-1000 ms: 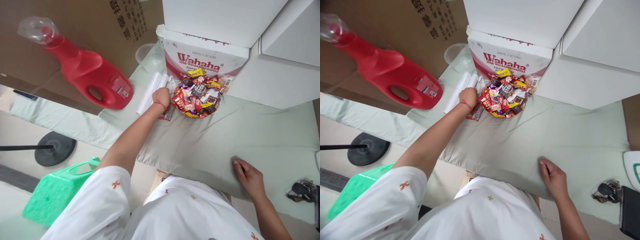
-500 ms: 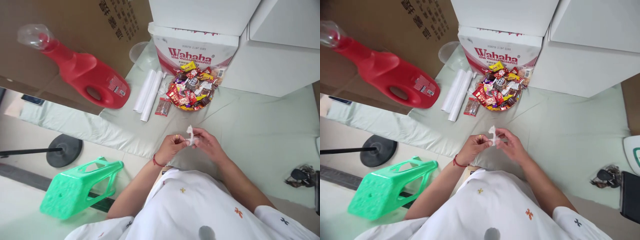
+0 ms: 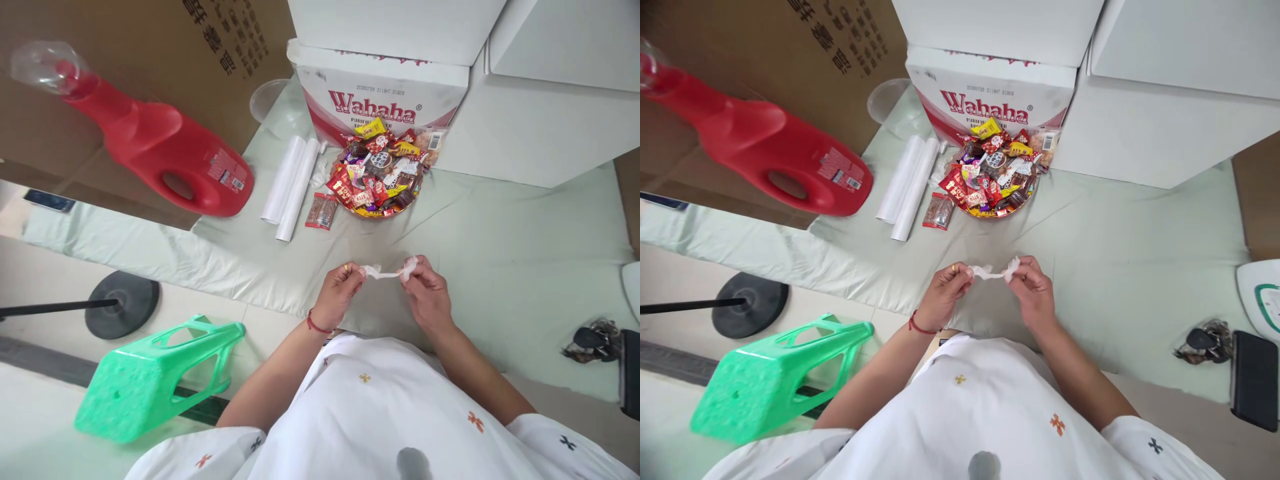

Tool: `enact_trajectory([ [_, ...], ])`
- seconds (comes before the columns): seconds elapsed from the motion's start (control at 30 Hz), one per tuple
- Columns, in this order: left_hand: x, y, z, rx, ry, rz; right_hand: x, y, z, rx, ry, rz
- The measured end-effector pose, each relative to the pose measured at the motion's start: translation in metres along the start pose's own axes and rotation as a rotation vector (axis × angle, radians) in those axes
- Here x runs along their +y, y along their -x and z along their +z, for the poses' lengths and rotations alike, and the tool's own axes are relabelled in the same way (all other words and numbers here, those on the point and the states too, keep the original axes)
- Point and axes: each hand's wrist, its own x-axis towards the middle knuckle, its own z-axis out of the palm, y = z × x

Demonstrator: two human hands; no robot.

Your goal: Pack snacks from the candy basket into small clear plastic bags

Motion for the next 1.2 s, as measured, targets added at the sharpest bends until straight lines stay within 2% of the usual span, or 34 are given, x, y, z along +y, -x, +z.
enact_trajectory([
  [0.17,0.000,-0.006,0.008,0.078,0.270,-0.146,-0.002,0.016,-0.013,-0.221,0.556,-0.629],
  [0.23,0.002,-0.009,0.011,0.077,0.367,-0.185,0.001,0.018,-0.017,-0.303,0.713,-0.768],
  [0.27,0.002,-0.009,0.013,0.078,0.411,-0.192,0.004,0.017,-0.019,-0.343,0.756,-0.775],
  [0.3,0.003,-0.010,0.014,0.082,0.438,-0.184,0.007,0.017,-0.020,-0.374,0.771,-0.741],
  [0.37,0.001,-0.011,0.016,0.092,0.423,-0.129,0.012,0.016,-0.021,-0.362,0.710,-0.573],
  [0.47,-0.005,-0.010,0.020,0.085,0.306,-0.024,0.015,0.013,-0.018,-0.215,0.420,-0.182],
  [0.5,-0.008,-0.009,0.021,0.073,0.268,-0.005,0.014,0.012,-0.015,-0.210,0.323,-0.064],
  [0.57,-0.014,-0.008,0.022,0.058,0.197,0.019,0.012,0.008,-0.010,-0.306,0.234,0.103],
  [0.6,-0.016,-0.008,0.023,0.064,0.156,0.029,0.011,0.006,-0.008,-0.361,0.255,0.142],
  [0.67,-0.017,-0.007,0.020,0.077,0.058,0.032,0.009,0.001,-0.009,-0.382,0.409,0.113],
  [0.77,-0.013,-0.006,0.010,0.028,-0.034,-0.054,0.009,-0.008,-0.023,-0.286,0.746,-0.157],
  [0.83,-0.007,-0.006,0.000,-0.016,0.002,-0.127,0.010,-0.012,-0.039,-0.251,0.923,-0.319],
  [0.9,-0.002,-0.008,-0.009,-0.014,0.057,-0.153,0.009,-0.013,-0.055,-0.228,0.994,-0.376],
  [0.97,0.000,-0.008,-0.012,-0.004,0.033,-0.109,0.008,-0.010,-0.064,-0.186,0.967,-0.348],
  [1.03,-0.003,-0.007,-0.007,-0.005,-0.084,0.009,0.005,-0.003,-0.064,-0.131,0.882,-0.261],
  [1.13,-0.013,-0.003,0.016,-0.038,-0.272,0.245,0.000,0.008,-0.051,-0.093,0.734,-0.082],
  [1.2,-0.018,-0.002,0.031,-0.064,-0.320,0.367,-0.004,0.014,-0.040,-0.108,0.670,0.001],
])
